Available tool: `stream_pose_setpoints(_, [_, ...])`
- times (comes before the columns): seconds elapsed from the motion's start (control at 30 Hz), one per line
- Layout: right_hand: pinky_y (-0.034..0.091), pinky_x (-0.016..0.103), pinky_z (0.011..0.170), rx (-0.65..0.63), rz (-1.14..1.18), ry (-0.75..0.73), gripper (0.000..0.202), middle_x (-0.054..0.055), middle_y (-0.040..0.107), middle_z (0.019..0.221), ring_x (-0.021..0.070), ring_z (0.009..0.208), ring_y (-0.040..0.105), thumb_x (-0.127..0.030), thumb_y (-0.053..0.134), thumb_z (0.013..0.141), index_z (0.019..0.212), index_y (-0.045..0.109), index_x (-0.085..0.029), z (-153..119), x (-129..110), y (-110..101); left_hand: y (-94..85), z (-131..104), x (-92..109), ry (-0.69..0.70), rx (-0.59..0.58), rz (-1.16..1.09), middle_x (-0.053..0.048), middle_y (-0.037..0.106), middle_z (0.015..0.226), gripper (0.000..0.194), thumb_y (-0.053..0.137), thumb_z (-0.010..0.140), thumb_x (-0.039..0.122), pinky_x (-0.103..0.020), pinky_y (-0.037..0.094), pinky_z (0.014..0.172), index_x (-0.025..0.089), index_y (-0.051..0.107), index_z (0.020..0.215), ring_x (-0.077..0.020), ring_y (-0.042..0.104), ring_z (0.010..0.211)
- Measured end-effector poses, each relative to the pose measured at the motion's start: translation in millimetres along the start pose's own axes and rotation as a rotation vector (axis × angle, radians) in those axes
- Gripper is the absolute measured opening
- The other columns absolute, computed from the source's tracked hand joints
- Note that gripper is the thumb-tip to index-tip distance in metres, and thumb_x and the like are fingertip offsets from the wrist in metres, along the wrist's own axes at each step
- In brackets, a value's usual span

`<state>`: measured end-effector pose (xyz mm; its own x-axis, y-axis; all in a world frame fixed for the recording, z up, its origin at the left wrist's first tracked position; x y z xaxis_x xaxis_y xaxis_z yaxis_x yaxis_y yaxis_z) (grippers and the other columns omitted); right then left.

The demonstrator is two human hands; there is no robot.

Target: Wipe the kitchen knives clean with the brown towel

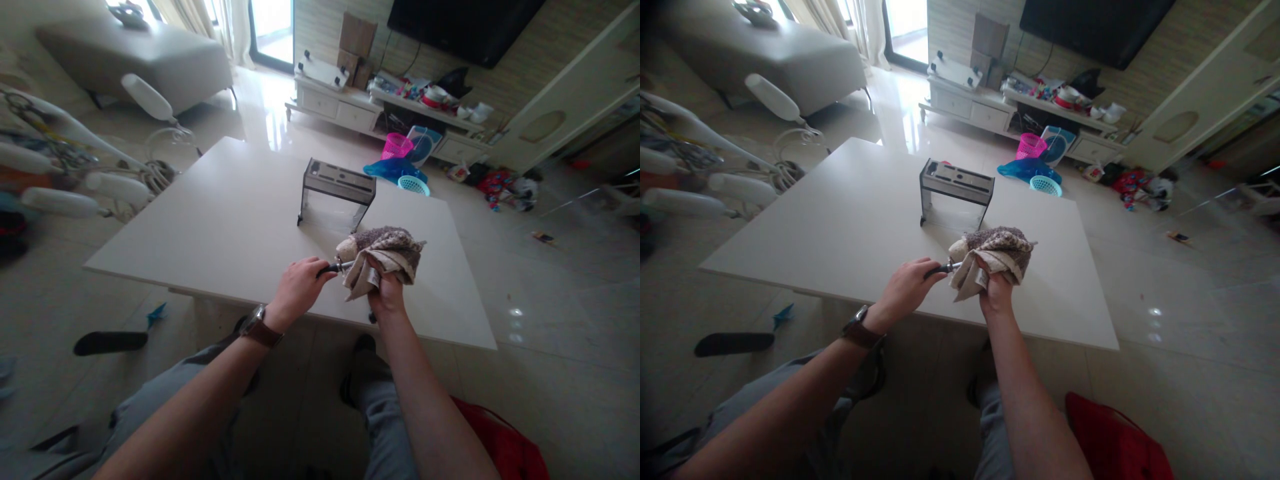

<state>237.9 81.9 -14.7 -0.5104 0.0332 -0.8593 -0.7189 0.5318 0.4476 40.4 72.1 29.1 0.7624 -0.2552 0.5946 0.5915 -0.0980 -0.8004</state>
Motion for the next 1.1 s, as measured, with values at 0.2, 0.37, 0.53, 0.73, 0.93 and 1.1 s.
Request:
stream_pose_setpoints(0.2, [0.064, 0.033, 0.083, 0.112, 0.100, -0.066, 0.034, -0.003, 0.077, 0.093, 0.0162, 0.084, 0.074, -0.028, 0.085, 0.062, 0.093, 0.072, -0.021, 33.6, -21.4, -33.6, -6.2, 8.2, -15.9, -0.036, 0.015, 0.071, -0.006, 0.070, 0.106, 0.026, 0.058, 0.099, 0.044, -0.035, 0.039, 0.083, 0.025, 0.076, 0.097, -0.0238, 0.058, 0.102])
stream_pose_setpoints(0.37, [0.064, 0.036, 0.085, 0.187, 0.146, -0.215, 0.027, -0.003, 0.078, 0.099, 0.0170, 0.092, 0.075, -0.032, 0.076, 0.075, 0.101, 0.071, -0.024, 49.8, -57.7, -63.6, -13.8, 8.0, -24.9, -0.051, 0.008, 0.087, -0.007, 0.072, 0.099, 0.027, 0.056, 0.098, 0.043, -0.034, 0.036, 0.075, 0.024, 0.075, 0.092, -0.0239, 0.059, 0.096])
stream_pose_setpoints(0.53, [0.063, 0.038, 0.088, 0.067, 0.167, -0.141, 0.028, -0.001, 0.079, 0.100, 0.0182, 0.095, 0.076, -0.035, 0.077, 0.077, 0.101, 0.072, -0.023, 43.0, -65.5, -57.0, -20.9, 3.1, -41.7, -0.257, 0.020, -0.110, -0.003, 0.065, 0.073, 0.039, 0.048, 0.097, 0.051, -0.031, 0.028, 0.061, 0.022, 0.069, 0.081, -0.0190, 0.053, 0.069])
stream_pose_setpoints(0.73, [0.064, 0.031, 0.081, -0.032, 0.175, 0.058, 0.032, -0.005, 0.079, 0.096, 0.0153, 0.087, 0.075, -0.035, 0.087, 0.068, 0.095, 0.073, -0.025, 22.9, -32.1, -24.9, -8.7, 9.1, -33.0, -0.231, 0.105, -0.535, 0.003, 0.044, 0.056, 0.047, 0.042, 0.096, 0.054, -0.027, 0.026, 0.056, 0.020, 0.050, 0.064, -0.0133, 0.041, 0.057])
stream_pose_setpoints(0.93, [0.063, 0.032, 0.076, -0.091, 0.070, 0.147, 0.040, -0.002, 0.079, 0.091, 0.0174, 0.081, 0.073, -0.034, 0.093, 0.057, 0.090, 0.074, -0.022, 0.7, 0.8, 1.1, 18.6, 8.4, -11.9, -0.186, 0.009, -0.634, 0.003, 0.045, 0.056, 0.049, 0.044, 0.095, 0.054, -0.026, 0.026, 0.056, 0.018, 0.051, 0.062, -0.0122, 0.040, 0.057])
stream_pose_setpoints(1.1, [0.062, 0.031, 0.077, -0.104, -0.002, 0.109, 0.040, -0.002, 0.078, 0.086, 0.0172, 0.079, 0.071, -0.028, 0.095, 0.050, 0.083, 0.074, -0.021, -9.8, 9.2, 9.0, 38.4, 1.1, 5.8, -0.107, -0.101, -0.567, -0.002, 0.060, 0.066, 0.048, 0.044, 0.096, 0.049, -0.026, 0.030, 0.060, 0.015, 0.065, 0.070, -0.0135, 0.046, 0.063])
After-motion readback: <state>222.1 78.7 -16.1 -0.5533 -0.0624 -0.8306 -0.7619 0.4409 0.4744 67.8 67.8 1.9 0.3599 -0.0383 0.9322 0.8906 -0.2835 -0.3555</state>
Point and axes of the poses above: each hand's wrist, its own z-axis towards the middle knuckle, its own y-axis out of the palm, x = y × z, the point moved 7 cm from there along z, towards the middle knuckle
